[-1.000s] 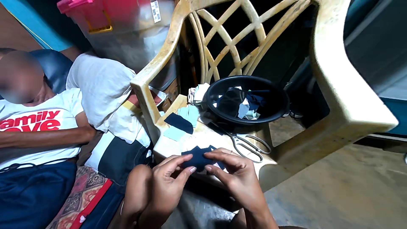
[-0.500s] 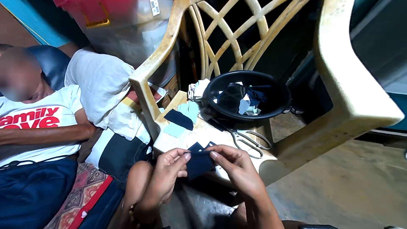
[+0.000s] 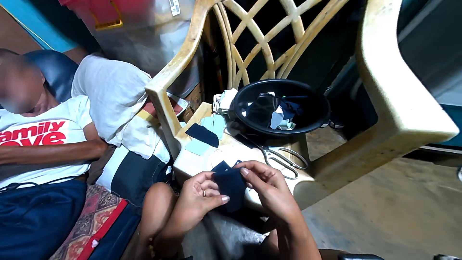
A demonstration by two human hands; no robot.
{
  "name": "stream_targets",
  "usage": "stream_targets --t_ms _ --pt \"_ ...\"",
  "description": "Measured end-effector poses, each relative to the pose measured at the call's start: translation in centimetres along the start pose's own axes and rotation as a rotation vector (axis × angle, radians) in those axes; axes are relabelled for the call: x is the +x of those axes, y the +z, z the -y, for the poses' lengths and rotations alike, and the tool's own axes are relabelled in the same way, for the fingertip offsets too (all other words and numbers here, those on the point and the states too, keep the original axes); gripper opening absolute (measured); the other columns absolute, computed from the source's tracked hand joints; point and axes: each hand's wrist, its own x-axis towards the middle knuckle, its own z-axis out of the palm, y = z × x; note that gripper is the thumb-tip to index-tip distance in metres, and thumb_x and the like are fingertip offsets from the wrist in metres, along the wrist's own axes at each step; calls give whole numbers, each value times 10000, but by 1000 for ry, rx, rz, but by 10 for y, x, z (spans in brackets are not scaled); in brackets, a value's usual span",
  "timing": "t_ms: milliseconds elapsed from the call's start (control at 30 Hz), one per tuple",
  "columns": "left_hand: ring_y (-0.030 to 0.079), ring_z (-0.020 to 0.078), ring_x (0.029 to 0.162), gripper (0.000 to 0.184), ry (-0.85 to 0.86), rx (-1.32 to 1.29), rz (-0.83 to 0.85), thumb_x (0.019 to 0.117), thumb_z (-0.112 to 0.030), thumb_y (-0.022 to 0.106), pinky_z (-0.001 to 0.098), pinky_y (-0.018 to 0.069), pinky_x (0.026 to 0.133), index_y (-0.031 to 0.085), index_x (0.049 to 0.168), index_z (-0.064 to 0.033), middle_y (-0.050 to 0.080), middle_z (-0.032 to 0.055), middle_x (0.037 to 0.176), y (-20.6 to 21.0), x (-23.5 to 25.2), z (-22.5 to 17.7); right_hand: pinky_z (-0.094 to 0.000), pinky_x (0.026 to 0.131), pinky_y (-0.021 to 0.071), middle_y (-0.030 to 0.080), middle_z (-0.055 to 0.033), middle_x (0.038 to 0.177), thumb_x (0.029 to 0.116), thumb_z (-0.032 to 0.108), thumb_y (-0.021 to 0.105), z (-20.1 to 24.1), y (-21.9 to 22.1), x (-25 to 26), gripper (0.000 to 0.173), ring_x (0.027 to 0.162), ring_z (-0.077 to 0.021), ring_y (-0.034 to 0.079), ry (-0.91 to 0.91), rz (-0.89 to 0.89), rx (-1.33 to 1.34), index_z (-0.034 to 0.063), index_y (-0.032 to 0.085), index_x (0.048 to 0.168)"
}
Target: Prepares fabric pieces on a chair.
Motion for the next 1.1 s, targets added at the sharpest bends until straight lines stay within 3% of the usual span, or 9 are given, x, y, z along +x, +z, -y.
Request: stream_targets --t_ms 200,367,500,633,700,767,900,967,1100 --pt "708 69 706 281 -121 -40 48 808 118 698 240 609 704 585 1010 -41 730 -17 829 2 -2 12 -172 632 557 689 78 785 1011 28 475 0 1 1 193 674 6 652 57 -19 102 70 663 1014" --pt "747 126 723 72 -370 32 101 990 16 595 268 632 695 604 1057 -7 737 31 809 9 -6 10 -204 657 590 704 49 793 1020 15 448 2 2 1 206 690 -27 682 95 -55 141 52 650 1010" --pt "752 148 691 90 -399 -34 86 1043 -12 506 269 631 664 569 1108 -15 756 72 817 11 -8 13 -208 652 591 705 42 786 1015 11 442 3 2 1 216 683 -32 682 106 -60 152 47 654 1001" --pt "729 157 581 149 -430 -95 46 1077 -51 437 263 617 565 577 1117 -19 735 82 707 8 -8 11 -201 639 586 710 47 784 1009 5 448 3 2 0 223 673 -24 679 93 -33 189 54 664 992" --pt "755 187 662 271 -479 -187 78 1101 -95 303 291 631 630 565 1058 -41 760 101 783 5 -8 12 -196 640 580 709 46 781 1002 4 451 4 1 0 229 668 -24 671 94 -8 210 53 674 988" --pt "769 221 847 454 -513 -331 70 1078 -169 156 333 625 756 594 1086 -48 776 116 955 3 -7 13 -198 652 588 719 44 784 1000 8 460 5 1 -1 228 677 -27 684 98 19 214 58 681 980" --pt "744 257 978 456 -411 -490 -86 1097 -229 151 398 628 818 562 1171 -46 729 121 1087 5 -2 6 -206 673 596 725 45 823 979 14 501 5 0 -2 203 713 -27 692 87 39 174 61 699 988" --pt "746 204 931 468 -290 -454 -100 1087 -228 202 385 628 828 637 1098 -56 744 83 1019 4 -1 5 -188 646 578 714 66 815 969 15 515 4 0 -3 198 690 -7 671 62 48 131 66 705 990" --pt "733 115 888 387 44 -329 -52 1061 -164 356 294 610 830 720 1079 -35 752 47 977 1 0 13 -139 594 507 679 116 777 961 20 532 2 0 -3 197 637 49 596 22 88 71 88 716 981"
